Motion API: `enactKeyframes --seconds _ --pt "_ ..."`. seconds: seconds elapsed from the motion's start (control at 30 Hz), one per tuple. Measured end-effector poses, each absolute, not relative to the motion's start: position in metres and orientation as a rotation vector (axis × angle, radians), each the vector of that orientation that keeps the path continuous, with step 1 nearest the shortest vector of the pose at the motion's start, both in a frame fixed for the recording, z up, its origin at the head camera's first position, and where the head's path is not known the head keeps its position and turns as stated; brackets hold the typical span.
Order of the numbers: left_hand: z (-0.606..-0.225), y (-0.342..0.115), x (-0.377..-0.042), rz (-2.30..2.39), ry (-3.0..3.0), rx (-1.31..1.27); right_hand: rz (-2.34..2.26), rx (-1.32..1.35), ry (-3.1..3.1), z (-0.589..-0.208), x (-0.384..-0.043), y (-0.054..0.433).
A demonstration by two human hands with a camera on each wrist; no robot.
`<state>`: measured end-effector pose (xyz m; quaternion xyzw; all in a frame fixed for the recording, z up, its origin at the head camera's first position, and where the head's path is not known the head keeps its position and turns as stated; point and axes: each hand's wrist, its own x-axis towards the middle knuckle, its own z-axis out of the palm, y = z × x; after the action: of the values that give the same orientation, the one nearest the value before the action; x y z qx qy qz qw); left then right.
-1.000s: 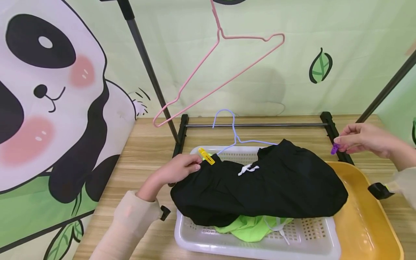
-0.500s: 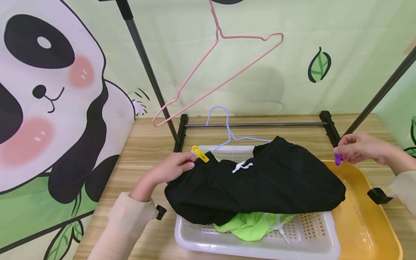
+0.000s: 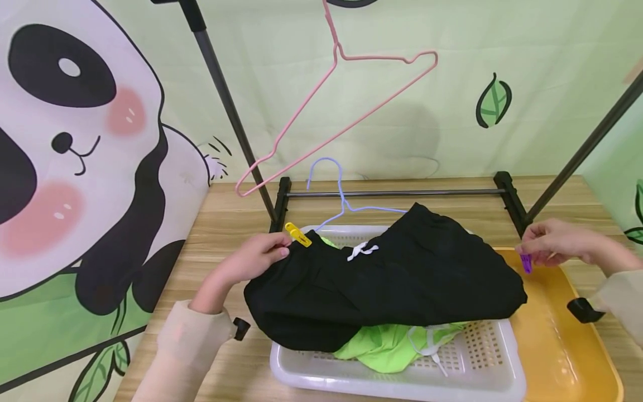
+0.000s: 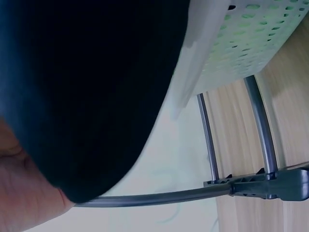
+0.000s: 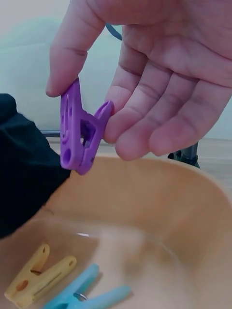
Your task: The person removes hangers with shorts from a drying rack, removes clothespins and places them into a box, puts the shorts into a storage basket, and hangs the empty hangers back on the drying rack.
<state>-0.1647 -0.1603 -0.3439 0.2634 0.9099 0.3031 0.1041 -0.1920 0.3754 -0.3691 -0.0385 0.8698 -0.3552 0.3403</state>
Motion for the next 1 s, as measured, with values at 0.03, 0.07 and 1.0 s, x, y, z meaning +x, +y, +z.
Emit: enactKeyframes --seconds 0.03,0.07,1.0 --pt "-0.344 -0.161 -0.165 0.894 2.687 0.771 -0.924 -0.094 2.256 -0.370 -0.192 0.375" --pt "-0.343 -0.162 -0.164 0.898 2.688 0.767 -0.925 -0.089 2.246 -0.371 -0.191 0.376" --pt "-0.341 -0.170 -0.163 0.859 2.734 0.693 -0.865 -0.094 2.174 -0.405 -0.181 0.371"
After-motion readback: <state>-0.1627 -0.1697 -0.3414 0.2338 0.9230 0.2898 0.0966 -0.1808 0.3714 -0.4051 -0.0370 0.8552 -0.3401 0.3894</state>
